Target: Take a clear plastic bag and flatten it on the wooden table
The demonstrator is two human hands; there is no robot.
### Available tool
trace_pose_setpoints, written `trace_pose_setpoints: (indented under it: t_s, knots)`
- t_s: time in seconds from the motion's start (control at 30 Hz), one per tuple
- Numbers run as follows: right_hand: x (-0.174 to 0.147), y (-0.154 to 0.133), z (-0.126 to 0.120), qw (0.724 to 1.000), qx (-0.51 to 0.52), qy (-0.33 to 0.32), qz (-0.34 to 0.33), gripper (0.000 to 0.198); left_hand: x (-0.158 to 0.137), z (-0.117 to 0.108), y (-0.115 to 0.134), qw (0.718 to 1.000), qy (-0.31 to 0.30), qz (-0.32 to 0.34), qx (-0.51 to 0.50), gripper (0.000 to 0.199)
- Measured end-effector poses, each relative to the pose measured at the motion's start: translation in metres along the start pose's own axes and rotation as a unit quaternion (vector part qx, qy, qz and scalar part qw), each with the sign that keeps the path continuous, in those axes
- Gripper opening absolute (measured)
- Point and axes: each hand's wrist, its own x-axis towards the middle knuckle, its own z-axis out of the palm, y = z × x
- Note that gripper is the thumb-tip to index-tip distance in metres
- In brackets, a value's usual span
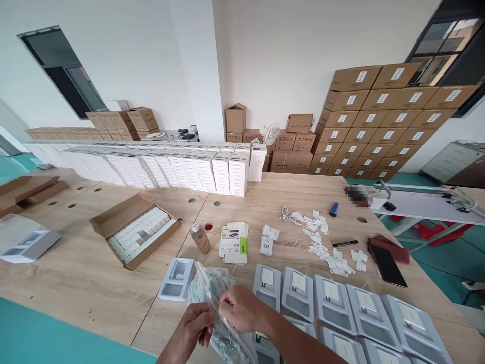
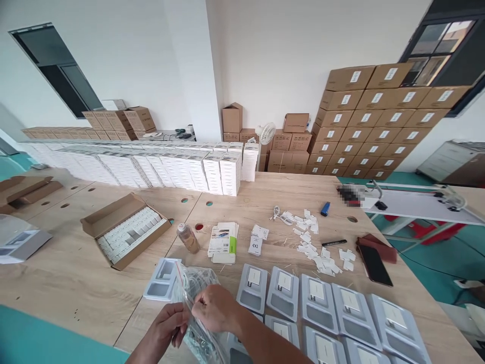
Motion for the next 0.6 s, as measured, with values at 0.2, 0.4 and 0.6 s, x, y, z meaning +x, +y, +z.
trace_pose_setpoints:
  t_s: [0.2,0.4,0.6]
  knots:
    - [-0.005,0.0,0.002,0.996,-0.068,0.046,-0.022,0.028,-0.002,0.006,0.002,1.0,0.017,0.006,0.01,0.041]
    - [-0.012,0.017,-0.005,0.999,-0.013,-0.005,-0.047,0.019,-0.002,0.016,-0.002,0.998,0.066,0.005,0.009,0.036]
    - [-0.015,0.032,-0.004,0.964,0.251,-0.087,0.02,0.011,-0.011,0.017,0.007,0.999,0.039,-0.016,0.034,0.038]
